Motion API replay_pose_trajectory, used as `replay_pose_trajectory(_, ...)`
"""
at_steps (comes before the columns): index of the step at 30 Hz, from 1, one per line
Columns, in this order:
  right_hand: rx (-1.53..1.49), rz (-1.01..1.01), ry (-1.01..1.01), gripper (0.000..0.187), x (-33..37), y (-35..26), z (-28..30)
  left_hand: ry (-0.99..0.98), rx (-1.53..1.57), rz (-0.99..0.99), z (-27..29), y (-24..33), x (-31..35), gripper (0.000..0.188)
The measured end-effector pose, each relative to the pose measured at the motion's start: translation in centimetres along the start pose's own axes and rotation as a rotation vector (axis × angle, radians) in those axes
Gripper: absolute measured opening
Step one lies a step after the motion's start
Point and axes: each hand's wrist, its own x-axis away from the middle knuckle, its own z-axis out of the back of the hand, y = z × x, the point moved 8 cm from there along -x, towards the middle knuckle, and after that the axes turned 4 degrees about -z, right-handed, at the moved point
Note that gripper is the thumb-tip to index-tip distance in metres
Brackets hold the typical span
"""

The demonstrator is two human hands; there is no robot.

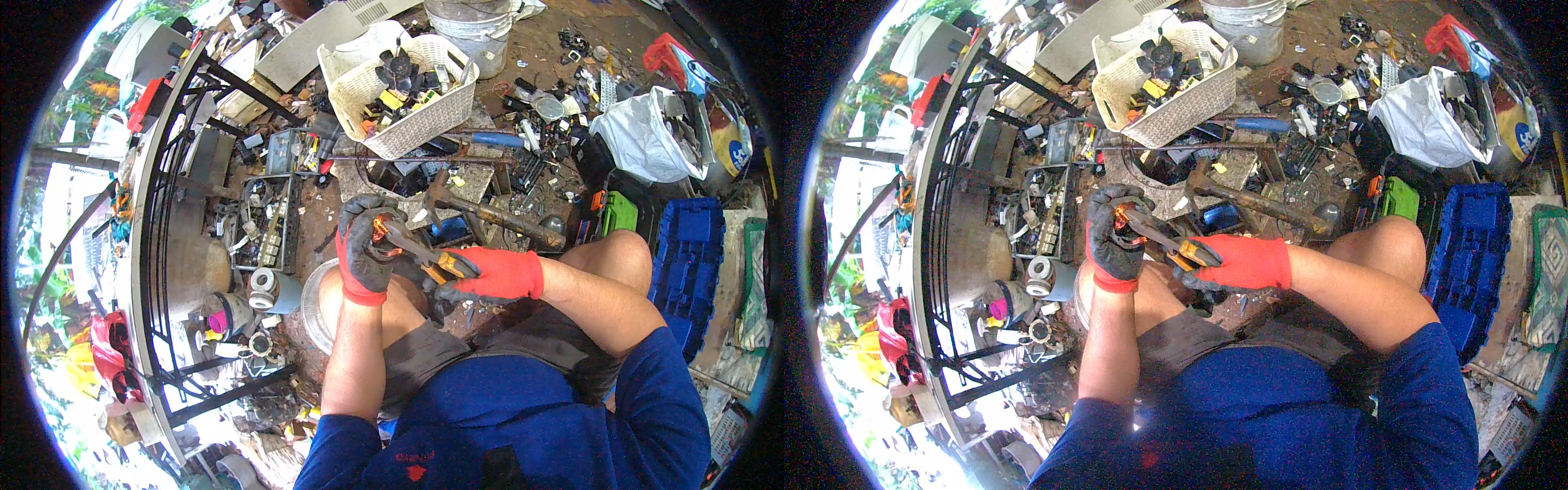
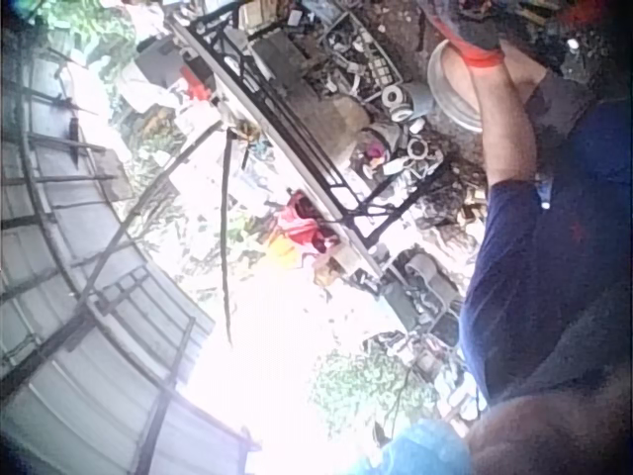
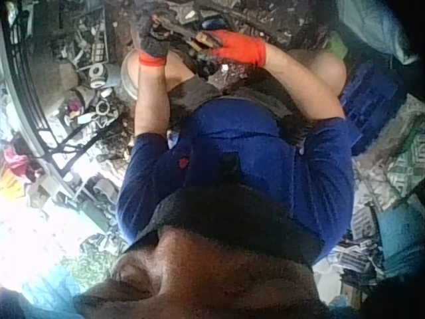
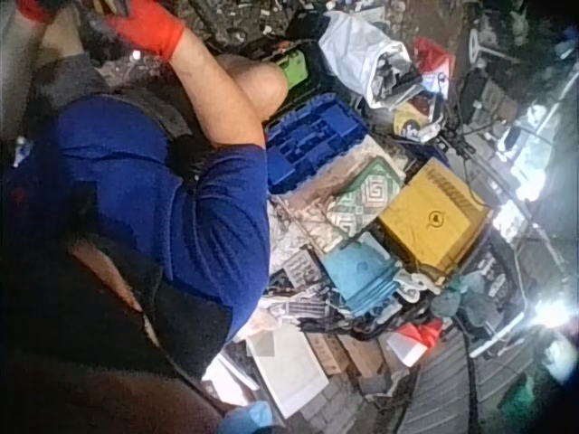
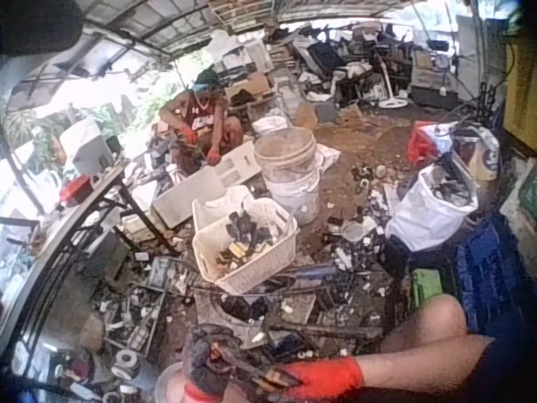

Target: The person sits on the floor in a cluttered workshop and disassembles a small electronic component using pliers. They strip wires and remove parts from the device, placing the separated pieces into a nearby container.

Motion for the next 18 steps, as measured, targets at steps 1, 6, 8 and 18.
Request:
replay_pose_trajectory(1,0.020,0.031,0.024,0.042,0.0,-0.2,0.1,0.004,0.008,0.004,0.1,-0.1,0.1,0.040)
replay_pose_trajectory(6,-0.047,-0.009,-0.033,0.041,0.0,-1.2,0.2,0.027,-0.008,-0.015,0.4,0.0,0.0,0.038)
replay_pose_trajectory(8,-0.068,-0.051,-0.052,0.040,0.0,-1.1,0.1,0.009,0.000,-0.022,0.0,0.2,0.1,0.038)
replay_pose_trajectory(18,-0.143,-0.085,0.036,0.045,0.3,0.4,0.1,0.055,-0.150,-0.057,0.8,0.2,0.0,0.039)
